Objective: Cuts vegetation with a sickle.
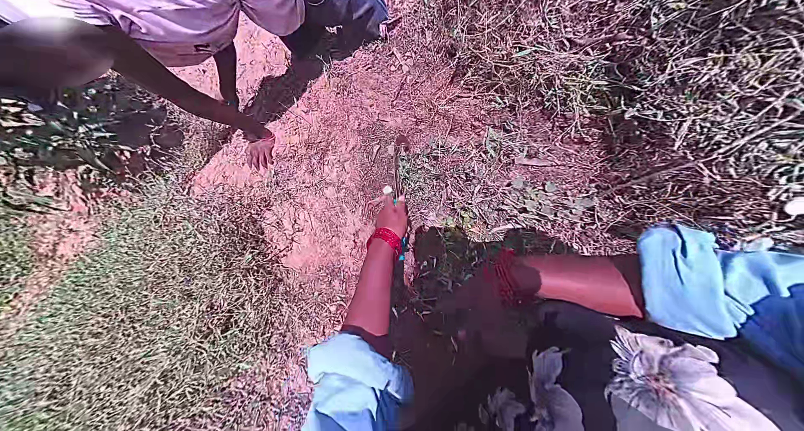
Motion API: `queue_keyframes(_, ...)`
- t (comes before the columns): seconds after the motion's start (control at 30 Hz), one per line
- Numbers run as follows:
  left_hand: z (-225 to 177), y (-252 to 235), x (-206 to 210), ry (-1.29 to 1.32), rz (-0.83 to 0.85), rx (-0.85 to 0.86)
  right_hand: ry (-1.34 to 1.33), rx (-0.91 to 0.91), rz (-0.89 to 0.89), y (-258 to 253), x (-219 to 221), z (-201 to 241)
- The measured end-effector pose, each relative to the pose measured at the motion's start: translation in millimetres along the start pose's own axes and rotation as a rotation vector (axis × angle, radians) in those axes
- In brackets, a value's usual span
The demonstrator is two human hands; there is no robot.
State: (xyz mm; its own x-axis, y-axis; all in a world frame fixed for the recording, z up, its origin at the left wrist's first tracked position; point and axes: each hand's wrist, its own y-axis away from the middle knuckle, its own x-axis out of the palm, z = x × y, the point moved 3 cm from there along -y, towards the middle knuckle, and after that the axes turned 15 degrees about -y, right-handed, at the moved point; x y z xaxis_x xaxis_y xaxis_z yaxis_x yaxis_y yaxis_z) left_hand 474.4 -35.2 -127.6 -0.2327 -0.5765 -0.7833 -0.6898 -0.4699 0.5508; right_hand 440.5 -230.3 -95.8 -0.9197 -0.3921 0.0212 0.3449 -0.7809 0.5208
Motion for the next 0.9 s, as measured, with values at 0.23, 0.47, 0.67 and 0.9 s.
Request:
queue_keyframes(0.23,161,166,81,-0.269,0.186,-0.110,0.132,0.105,-0.142,-5,-13,-39)
queue_keyframes(0.47,213,276,82,-0.108,-0.077,-0.034,0.677,-0.064,-0.676,-27,-111,-35)
queue_keyframes(0.67,150,228,90,0.112,-0.438,0.021,0.611,0.084,-0.799,-52,-181,-73)
queue_keyframes(0.9,124,204,136,0.356,-0.264,0.117,0.308,0.493,-0.914,-30,-205,-111)
